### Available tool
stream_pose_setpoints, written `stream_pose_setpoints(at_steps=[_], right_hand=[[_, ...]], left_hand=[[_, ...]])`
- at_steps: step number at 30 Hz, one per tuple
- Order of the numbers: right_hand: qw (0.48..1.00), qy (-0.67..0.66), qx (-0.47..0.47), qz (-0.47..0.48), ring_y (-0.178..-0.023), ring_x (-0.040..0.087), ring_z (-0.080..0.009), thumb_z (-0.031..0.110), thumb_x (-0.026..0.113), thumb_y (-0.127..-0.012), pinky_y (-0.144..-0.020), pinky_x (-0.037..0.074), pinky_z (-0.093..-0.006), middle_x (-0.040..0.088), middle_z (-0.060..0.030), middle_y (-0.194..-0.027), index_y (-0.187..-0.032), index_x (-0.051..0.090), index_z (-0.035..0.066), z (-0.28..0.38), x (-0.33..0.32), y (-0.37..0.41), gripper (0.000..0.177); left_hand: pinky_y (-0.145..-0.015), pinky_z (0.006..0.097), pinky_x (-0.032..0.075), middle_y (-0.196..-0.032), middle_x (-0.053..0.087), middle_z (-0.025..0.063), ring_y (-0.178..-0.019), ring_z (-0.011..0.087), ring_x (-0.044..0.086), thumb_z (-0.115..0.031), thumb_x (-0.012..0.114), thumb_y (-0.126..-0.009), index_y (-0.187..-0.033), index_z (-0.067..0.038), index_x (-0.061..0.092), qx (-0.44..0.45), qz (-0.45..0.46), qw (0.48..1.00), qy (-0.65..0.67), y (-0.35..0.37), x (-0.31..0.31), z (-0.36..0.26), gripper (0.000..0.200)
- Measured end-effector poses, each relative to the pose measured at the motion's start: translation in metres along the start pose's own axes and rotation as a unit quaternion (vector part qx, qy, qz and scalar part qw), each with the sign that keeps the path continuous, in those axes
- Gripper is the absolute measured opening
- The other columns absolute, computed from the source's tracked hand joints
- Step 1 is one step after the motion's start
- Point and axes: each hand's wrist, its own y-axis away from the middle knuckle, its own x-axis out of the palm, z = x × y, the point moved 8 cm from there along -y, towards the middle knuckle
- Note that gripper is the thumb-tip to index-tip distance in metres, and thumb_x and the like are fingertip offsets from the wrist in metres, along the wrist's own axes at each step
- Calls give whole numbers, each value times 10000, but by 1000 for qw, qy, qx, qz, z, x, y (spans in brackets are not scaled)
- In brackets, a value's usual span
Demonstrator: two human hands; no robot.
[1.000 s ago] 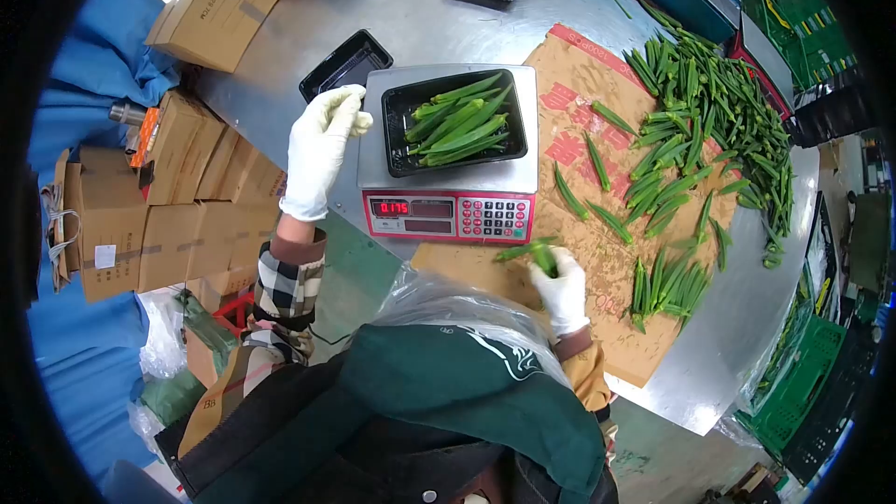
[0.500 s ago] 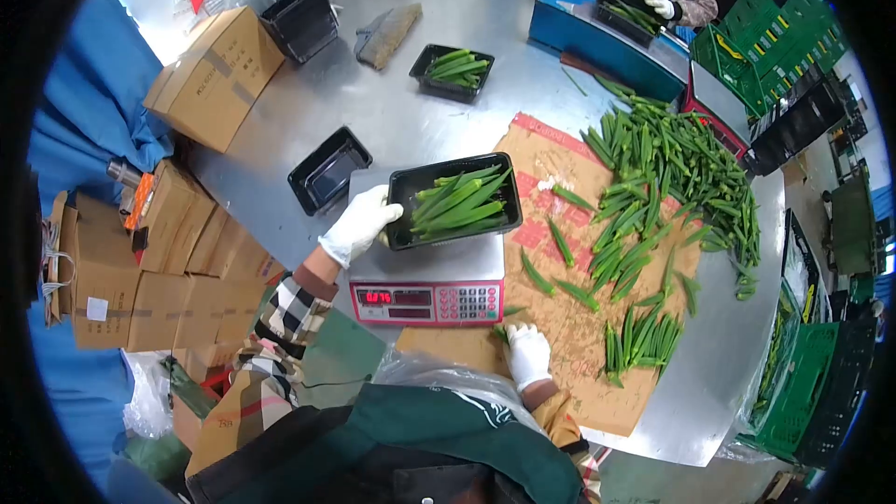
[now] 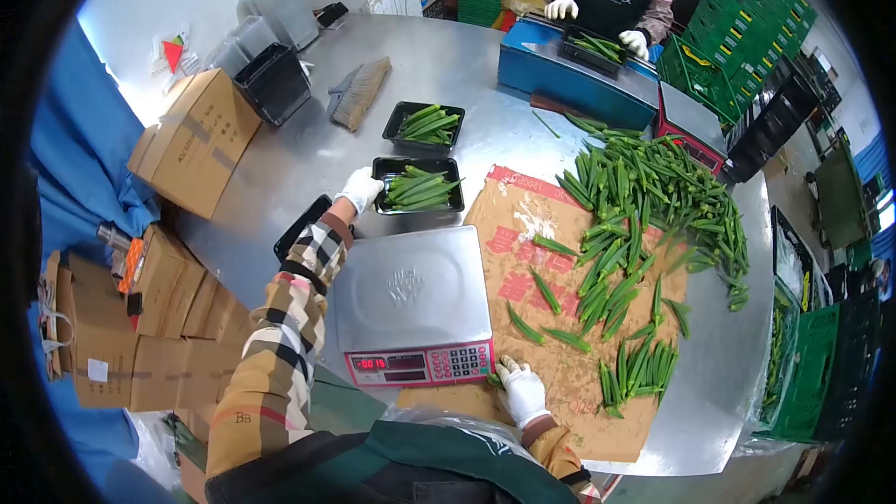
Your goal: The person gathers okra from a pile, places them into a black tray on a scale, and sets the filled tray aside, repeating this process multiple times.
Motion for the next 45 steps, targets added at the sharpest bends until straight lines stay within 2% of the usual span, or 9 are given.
stream_pose_setpoints(at_steps=[1,2,7,15,23,31,35,41,45], right_hand=[[1000,-5,18,20,-1001,618,-320,168,731,-745,-817,534,-417,643,-120,-1177,-1249,620,109,-3,5,-1,519],[998,-11,39,42,-989,616,-325,190,743,-741,-811,527,-422,642,-127,-1131,-1282,595,93,-6,11,-1,568],[998,-18,51,26,-924,608,-321,225,765,-744,-771,508,-434,619,-128,-975,-1344,522,66,-5,13,1,666],[994,-56,96,-16,-897,655,-323,170,748,-744,-785,532,-435,654,-127,-918,-1211,602,96,-10,13,-3,495],[984,-17,179,14,-932,665,-328,138,622,-812,-751,554,-449,655,-153,-948,-957,676,83,-27,2,23,164],[991,-25,124,36,-906,674,-335,207,668,-840,-762,556,-441,673,-170,-928,-1045,669,74,-19,26,10,244],[908,-283,292,-103,-796,704,-310,254,657,-868,-693,555,-415,730,-189,-952,-1069,654,-2,-49,3,50,326],[500,-767,365,-172,-774,721,-254,104,612,-906,-689,602,-375,722,-183,-970,-1112,598,-9,-83,-6,114,234],[558,-679,386,-280,-746,677,-183,13,672,-846,-706,554,-310,702,-108,-923,-1129,621,-8,-123,-31,169,288]], left_hand=[[-810,389,531,-1049,704,217,-897,319,683,-158,683,-851,-1175,3,647,-12,-27,998,-61,4,-7,-7,364],[-852,394,534,-1193,666,233,-991,348,674,-203,693,-866,-1330,3,551,-95,-71,973,200,-13,6,33,527],[-1045,411,448,-1355,587,228,-1186,358,612,-322,677,-912,-1408,-26,499,53,-108,992,-33,36,-41,4,605],[-993,345,474,-1172,702,176,-1094,286,665,-288,610,-978,-1173,-14,696,85,-50,990,-97,166,-94,48,347],[-880,260,504,-1056,723,76,-924,124,643,-112,570,-1019,-1132,58,688,19,14,984,174,166,-66,194,236],[-779,414,487,-876,627,158,-808,332,596,-172,584,-984,-944,-14,608,145,-171,946,-236,182,-87,94,165],[-788,436,509,-933,643,143,-873,331,626,-142,594,-958,-993,-43,633,215,-270,885,-312,198,-102,66,112],[-759,447,514,-935,659,138,-863,341,634,-155,609,-958,-989,-63,640,238,-228,883,-335,186,-102,52,101],[-805,411,524,-964,667,152,-876,322,638,-149,651,-944,-1050,-41,659,295,-341,862,-230,229,-119,-19,151]])
